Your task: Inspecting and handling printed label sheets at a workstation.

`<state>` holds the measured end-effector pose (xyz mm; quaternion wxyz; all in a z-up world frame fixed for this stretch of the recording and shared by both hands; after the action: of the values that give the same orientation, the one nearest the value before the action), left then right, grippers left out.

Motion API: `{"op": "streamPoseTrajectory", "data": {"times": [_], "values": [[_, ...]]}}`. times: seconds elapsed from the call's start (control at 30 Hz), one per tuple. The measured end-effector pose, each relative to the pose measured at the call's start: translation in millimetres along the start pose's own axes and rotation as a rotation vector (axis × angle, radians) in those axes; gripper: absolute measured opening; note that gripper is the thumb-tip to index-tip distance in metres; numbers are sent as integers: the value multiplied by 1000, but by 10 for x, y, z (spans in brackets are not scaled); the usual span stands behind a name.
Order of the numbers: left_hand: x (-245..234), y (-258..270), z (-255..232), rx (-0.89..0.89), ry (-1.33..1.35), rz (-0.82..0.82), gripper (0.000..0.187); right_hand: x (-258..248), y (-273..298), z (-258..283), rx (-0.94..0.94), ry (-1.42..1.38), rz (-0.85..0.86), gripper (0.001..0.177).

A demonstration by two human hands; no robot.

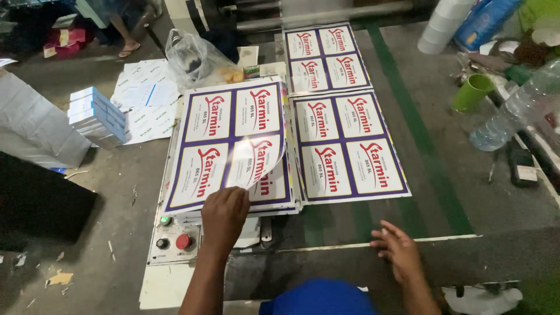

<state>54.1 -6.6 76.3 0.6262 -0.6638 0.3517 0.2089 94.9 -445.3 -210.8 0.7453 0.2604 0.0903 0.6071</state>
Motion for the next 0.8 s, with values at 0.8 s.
{"op": "streamPoseTrajectory", "data": {"times": [0.8], "values": [[644, 386, -466, 166, 184, 219, 19, 368, 53, -214, -102, -196, 88, 23]]}}
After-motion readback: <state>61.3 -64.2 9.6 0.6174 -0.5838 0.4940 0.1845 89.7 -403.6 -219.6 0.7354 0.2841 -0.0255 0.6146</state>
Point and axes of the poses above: each hand's wrist, its own y-axis away from the middle knuckle, its own x-axis out of the palm, z = x × y, the point moved 6 cm from there along -y, towards the middle knuckle, and after that the axes turned 10 degrees about -y, right-handed, at the moved point
